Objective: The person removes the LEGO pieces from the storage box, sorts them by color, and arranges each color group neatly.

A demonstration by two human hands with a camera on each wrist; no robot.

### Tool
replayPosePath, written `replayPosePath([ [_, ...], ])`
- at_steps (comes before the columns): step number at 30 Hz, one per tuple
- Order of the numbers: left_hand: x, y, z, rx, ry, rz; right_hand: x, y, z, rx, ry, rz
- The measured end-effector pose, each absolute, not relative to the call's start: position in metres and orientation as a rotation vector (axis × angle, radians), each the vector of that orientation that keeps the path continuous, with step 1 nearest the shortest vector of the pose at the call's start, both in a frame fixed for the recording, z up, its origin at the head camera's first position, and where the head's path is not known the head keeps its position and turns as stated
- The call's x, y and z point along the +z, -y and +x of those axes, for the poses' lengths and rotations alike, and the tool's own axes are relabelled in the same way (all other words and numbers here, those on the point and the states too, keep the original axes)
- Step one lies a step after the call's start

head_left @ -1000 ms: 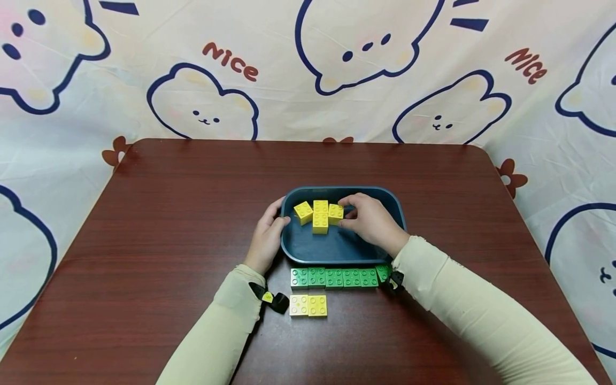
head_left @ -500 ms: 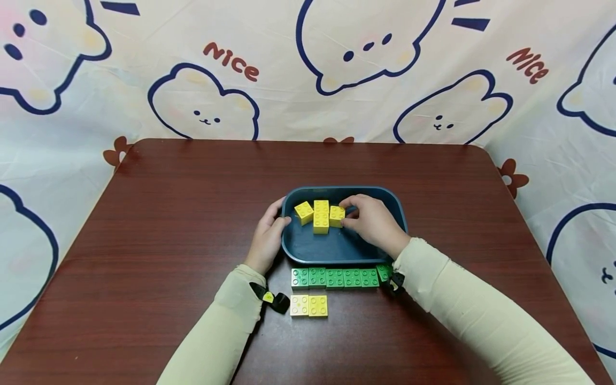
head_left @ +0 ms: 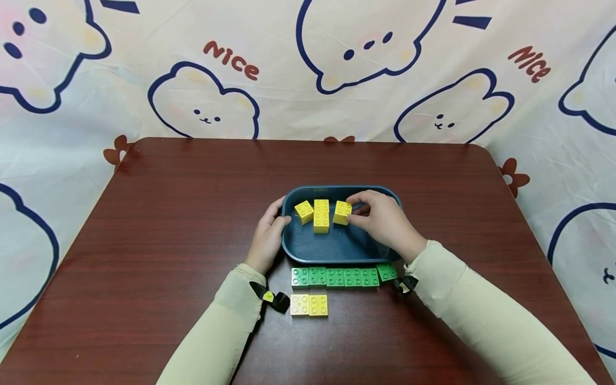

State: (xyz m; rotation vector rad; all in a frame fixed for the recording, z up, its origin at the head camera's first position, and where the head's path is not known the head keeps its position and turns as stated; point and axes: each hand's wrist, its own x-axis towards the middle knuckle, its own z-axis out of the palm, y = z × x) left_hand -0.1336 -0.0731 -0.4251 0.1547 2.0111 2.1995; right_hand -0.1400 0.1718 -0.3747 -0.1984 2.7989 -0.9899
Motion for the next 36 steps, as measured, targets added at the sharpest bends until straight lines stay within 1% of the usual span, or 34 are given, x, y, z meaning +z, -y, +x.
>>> replayPosePath([
  [19, -0.425, 0.073, -0.134, 2.206, -2.009, 0.156, -0.366, -0.176, -0.124, -1.094, -2.812, -0.219],
  [28, -0.425, 0.074, -0.134, 2.203, -2.02, 0.149, -0.358, -0.179, -0.103, -1.182, -2.839, -0.315],
  [36, -0.426, 0.074, -0.134, 2.188, -2.017, 0.128, -0.355, -0.181, -0.076, -1.237, -2.866, -0.404],
])
